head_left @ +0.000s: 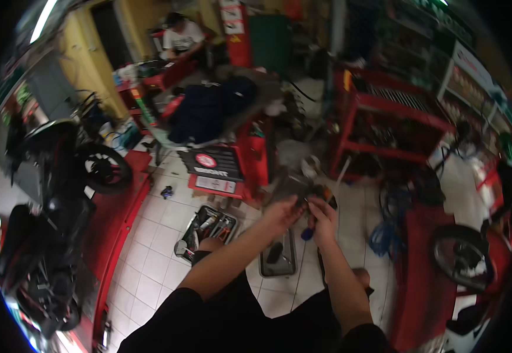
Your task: The person uses a screwdriver and a small wrench to disassemble and adjust a small mechanical assembly, removing and reattaching a pin and spring mechanism.
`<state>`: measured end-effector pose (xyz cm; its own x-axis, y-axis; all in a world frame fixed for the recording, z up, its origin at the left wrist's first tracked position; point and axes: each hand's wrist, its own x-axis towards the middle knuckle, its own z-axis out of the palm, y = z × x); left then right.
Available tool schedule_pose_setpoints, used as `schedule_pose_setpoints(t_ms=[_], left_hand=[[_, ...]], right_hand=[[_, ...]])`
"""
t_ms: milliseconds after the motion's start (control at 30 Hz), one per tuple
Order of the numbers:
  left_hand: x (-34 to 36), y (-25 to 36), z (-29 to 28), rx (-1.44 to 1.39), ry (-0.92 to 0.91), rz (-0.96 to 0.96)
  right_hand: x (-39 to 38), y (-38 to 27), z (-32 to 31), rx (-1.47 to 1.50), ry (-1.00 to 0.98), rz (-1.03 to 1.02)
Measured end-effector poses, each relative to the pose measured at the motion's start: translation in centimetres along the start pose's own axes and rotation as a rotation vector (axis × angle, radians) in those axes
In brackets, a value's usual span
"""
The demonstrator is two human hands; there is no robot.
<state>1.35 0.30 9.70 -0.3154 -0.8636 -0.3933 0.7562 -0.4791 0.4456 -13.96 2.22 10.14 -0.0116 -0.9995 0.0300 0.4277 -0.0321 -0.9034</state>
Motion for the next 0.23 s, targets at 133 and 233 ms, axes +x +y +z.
schedule_pose_setpoints(t_ms=[133,233], left_hand=[[3.4,-1.5,-0.7,0.219,-0.196,0.031],[5.4,-4.0,-5.5,0.154,-0.244,-0.021]], right_hand=[[1.7,0.9,-3.9,0.112,0.021,0.087],[1.7,2.3,-5.4,0.144,-0.049,0.140]])
